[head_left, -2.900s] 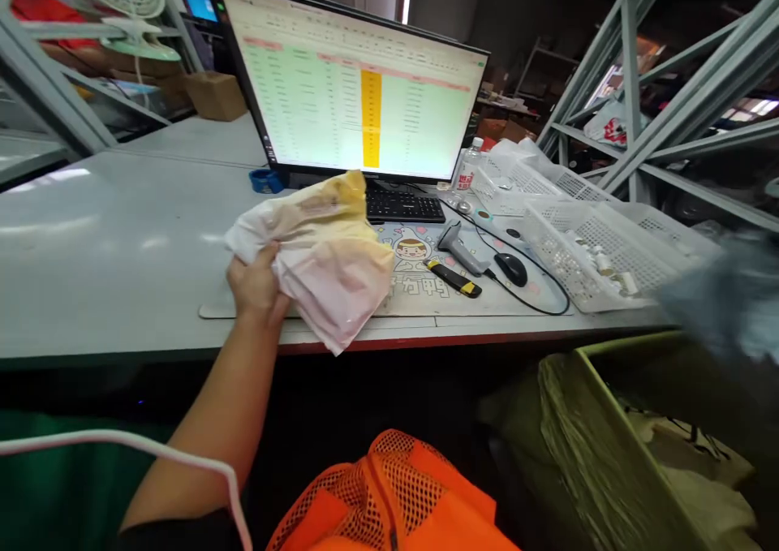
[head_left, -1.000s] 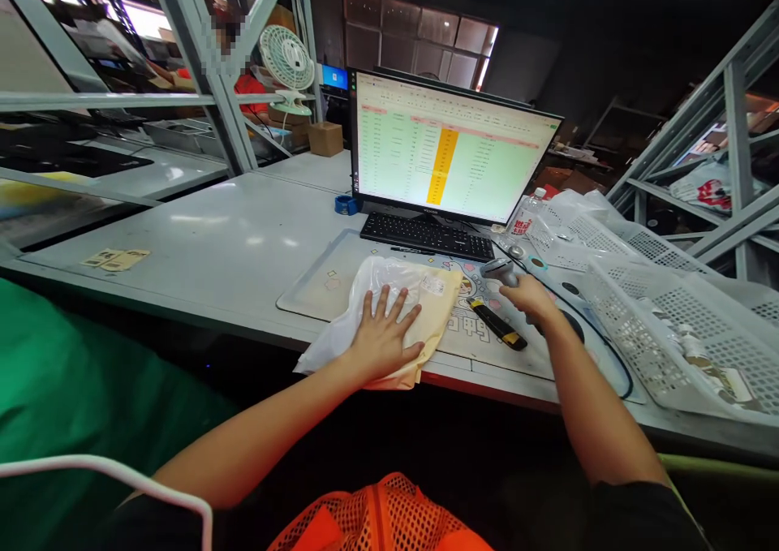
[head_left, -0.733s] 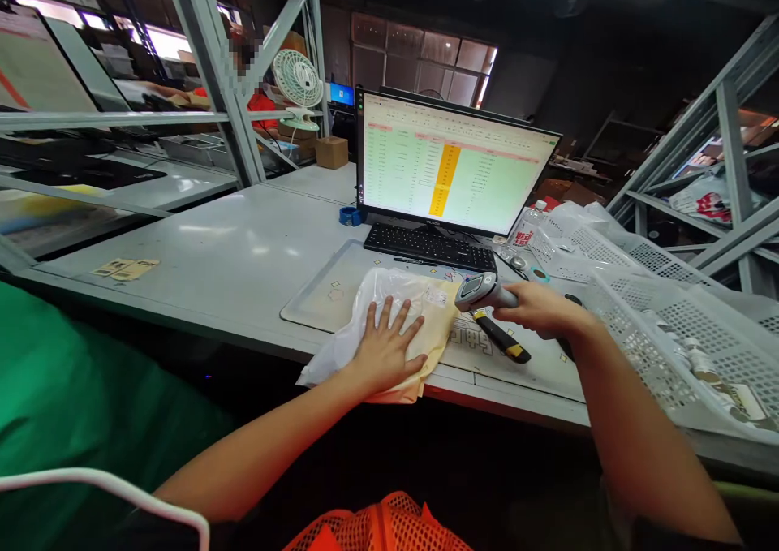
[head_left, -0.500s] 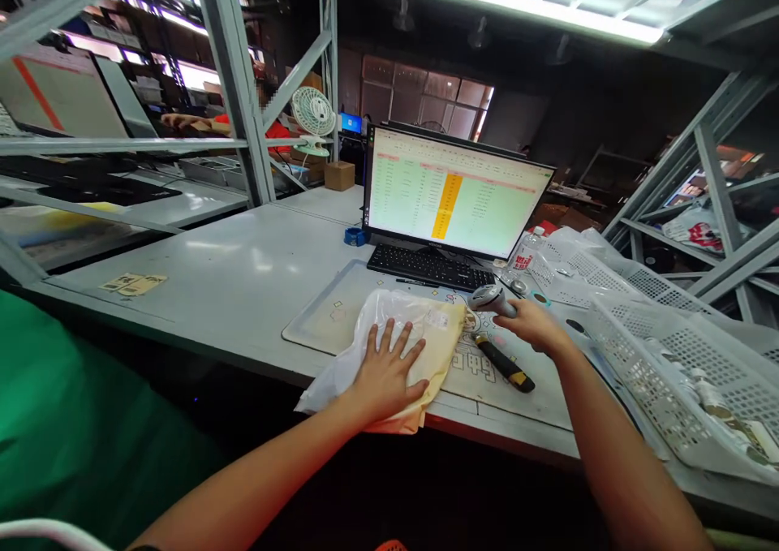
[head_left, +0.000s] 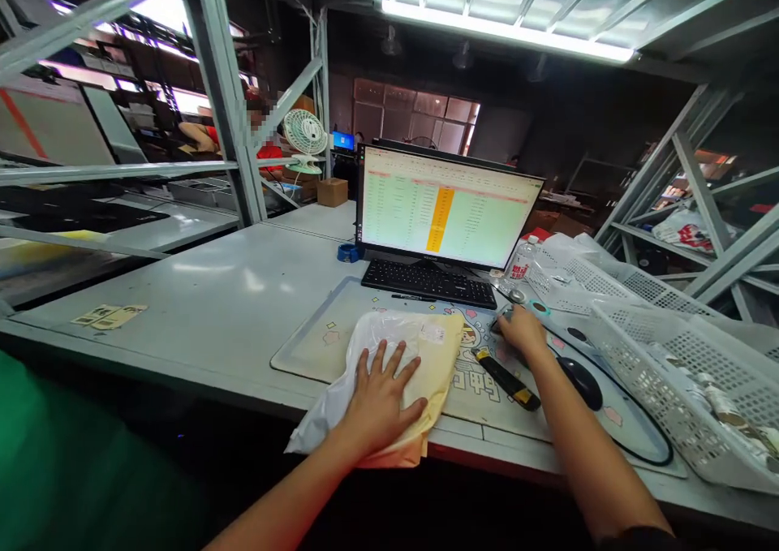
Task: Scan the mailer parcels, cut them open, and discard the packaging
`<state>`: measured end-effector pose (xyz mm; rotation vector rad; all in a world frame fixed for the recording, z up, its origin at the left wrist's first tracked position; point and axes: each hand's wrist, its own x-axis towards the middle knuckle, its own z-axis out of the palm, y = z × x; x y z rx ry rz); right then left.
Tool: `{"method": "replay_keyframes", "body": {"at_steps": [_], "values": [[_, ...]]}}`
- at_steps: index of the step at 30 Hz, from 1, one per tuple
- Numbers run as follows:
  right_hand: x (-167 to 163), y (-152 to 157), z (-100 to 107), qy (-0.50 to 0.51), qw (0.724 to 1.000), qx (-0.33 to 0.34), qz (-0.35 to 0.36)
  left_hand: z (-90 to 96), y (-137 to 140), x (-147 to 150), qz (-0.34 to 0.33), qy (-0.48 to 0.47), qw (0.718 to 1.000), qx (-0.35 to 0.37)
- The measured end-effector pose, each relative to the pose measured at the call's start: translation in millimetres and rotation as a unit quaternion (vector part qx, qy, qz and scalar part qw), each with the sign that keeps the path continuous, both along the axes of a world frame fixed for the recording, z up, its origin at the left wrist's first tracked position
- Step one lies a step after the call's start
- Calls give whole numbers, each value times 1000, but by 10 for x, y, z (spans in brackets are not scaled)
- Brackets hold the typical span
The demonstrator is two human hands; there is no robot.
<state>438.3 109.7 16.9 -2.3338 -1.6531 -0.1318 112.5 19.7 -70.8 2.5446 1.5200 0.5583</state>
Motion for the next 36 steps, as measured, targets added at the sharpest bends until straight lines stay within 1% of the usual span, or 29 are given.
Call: {"method": "replay_keyframes", "body": {"at_steps": [4,7,10,14,17,20,22,24,25,27,28,29,31,33,34,36], "values": [[-146,414,-25,14,998,-9,64,3,0,5,6,-1,1000,6],[-324,616,-94,32,994,-22,104,12,-2,3,7,6,1000,4],[-470,685,-149,42,991,-11,129,4,1,-5,6,6,1000,7],[-558,713,-221,46,987,13,154,-21,11,-12,3,-5,1000,9],[-571,766,-253,49,985,26,162,-18,7,-16,2,-12,1000,1],[-471,784,-197,47,984,52,165,11,-9,-23,1,-11,1000,-6],[-235,698,-137,44,982,77,167,35,-21,-28,1,-8,1000,-12],[197,494,-140,39,978,114,168,52,-30,-33,-1,-6,1000,-16],[480,352,-188,36,977,136,163,55,-33,-34,-2,-6,1000,-16],[1113,28,-392,15,960,228,160,56,-33,-34,-5,-10,1000,-15],[1423,-134,-538,-4,958,247,148,55,-31,-32,-7,-13,1000,-15],[1702,-284,-698,-23,959,252,127,55,-28,-30,-8,-15,1000,-14],[2108,-520,-1012,-42,969,223,98,59,-22,-25,-9,-17,1000,-16],[2286,-655,-1246,-29,976,196,85,64,-18,-23,-7,-18,1000,-20],[2305,-689,-1322,-16,978,190,85,66,-17,-24,-6,-20,1000,-21],[2269,-714,-1401,7,978,191,86,64,-17,-29,-5,-25,1000,-19]]}}
